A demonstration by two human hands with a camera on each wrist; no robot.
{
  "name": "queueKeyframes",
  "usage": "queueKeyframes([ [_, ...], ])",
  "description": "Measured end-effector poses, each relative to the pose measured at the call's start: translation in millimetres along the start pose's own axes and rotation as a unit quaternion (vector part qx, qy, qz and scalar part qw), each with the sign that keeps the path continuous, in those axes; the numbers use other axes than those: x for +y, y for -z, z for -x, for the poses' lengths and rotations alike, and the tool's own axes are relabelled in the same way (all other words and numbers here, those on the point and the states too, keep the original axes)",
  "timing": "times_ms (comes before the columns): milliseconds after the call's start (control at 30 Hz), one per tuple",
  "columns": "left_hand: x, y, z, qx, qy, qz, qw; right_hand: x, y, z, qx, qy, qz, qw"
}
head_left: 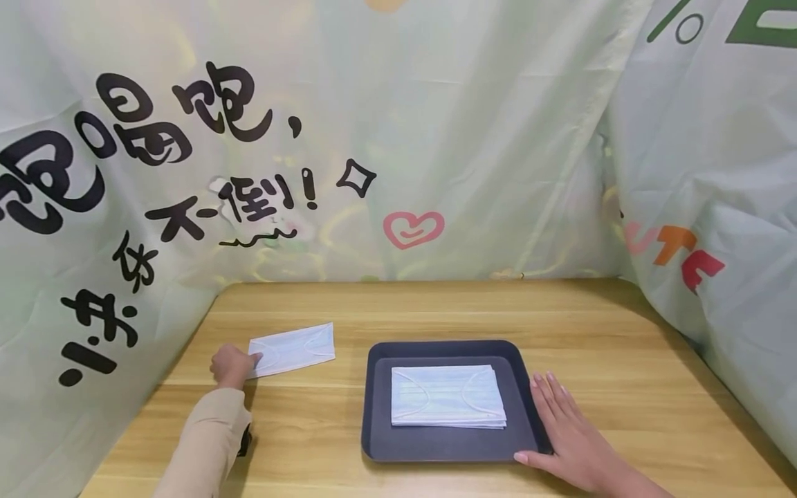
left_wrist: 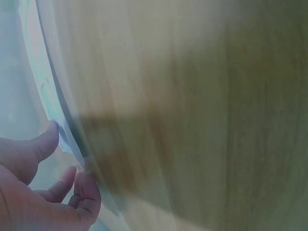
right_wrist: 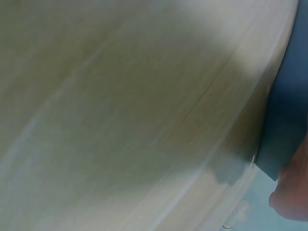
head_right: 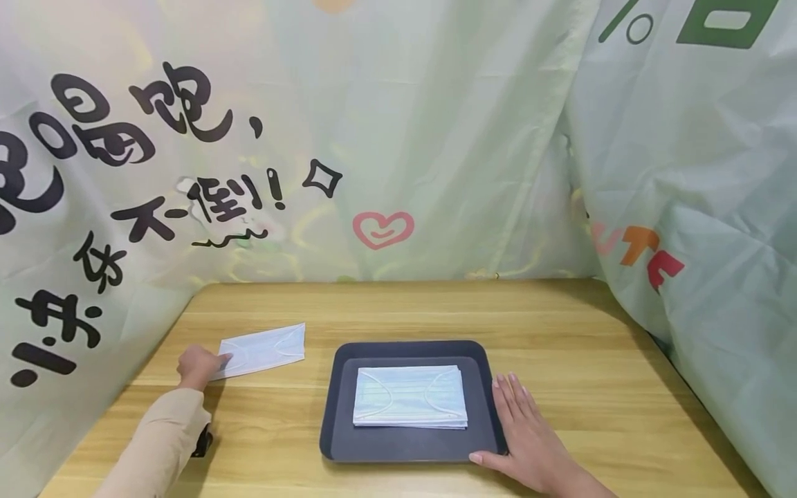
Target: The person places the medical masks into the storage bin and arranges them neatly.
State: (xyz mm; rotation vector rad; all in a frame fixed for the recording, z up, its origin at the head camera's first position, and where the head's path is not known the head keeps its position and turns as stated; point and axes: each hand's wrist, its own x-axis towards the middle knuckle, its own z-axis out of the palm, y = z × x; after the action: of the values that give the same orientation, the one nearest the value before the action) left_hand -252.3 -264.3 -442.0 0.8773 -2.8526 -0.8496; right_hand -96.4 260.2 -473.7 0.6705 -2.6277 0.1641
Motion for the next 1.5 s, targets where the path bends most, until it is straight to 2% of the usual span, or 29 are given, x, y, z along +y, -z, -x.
queueKeyframes([
  [200,1.1,-0.5,-0.2,0.000,0.009,0.013,0.9999,2.0,-0.9,-1.0,0.004,0.012,-0.001,0.9999],
  [533,2.4,-2.7,-0.9,0.008,0.009,0.037,0.9992,0.6,-0.3,-0.5,-0.004,0.002,0.000,1.0000],
  [800,4.3,-1.7,0.8,-0.009,0.028,0.035,0.9989,0.1,-0.5,-0.2,-0.006,-0.003,-0.004,1.0000],
  [967,4.9,-2.4,1.3,-0.007,0.031,0.045,0.9985,0.9,-1.3,-0.5,-0.003,0.002,-0.005,1.0000],
  [1100,4.0,-3.6,1.4,0.003,0.023,0.058,0.9981,3.2,-2.3,0.8,-0.016,0.000,-0.009,0.9998],
  [1267,2.3,-4.0,1.4,0.018,0.005,0.073,0.9971,2.0,-0.5,0.1,-0.012,0.001,-0.003,0.9999],
  [1500,-2.3,-2.9,-0.4,0.018,-0.014,0.048,0.9986,0.4,0.2,-0.5,-0.002,0.001,-0.001,1.0000],
])
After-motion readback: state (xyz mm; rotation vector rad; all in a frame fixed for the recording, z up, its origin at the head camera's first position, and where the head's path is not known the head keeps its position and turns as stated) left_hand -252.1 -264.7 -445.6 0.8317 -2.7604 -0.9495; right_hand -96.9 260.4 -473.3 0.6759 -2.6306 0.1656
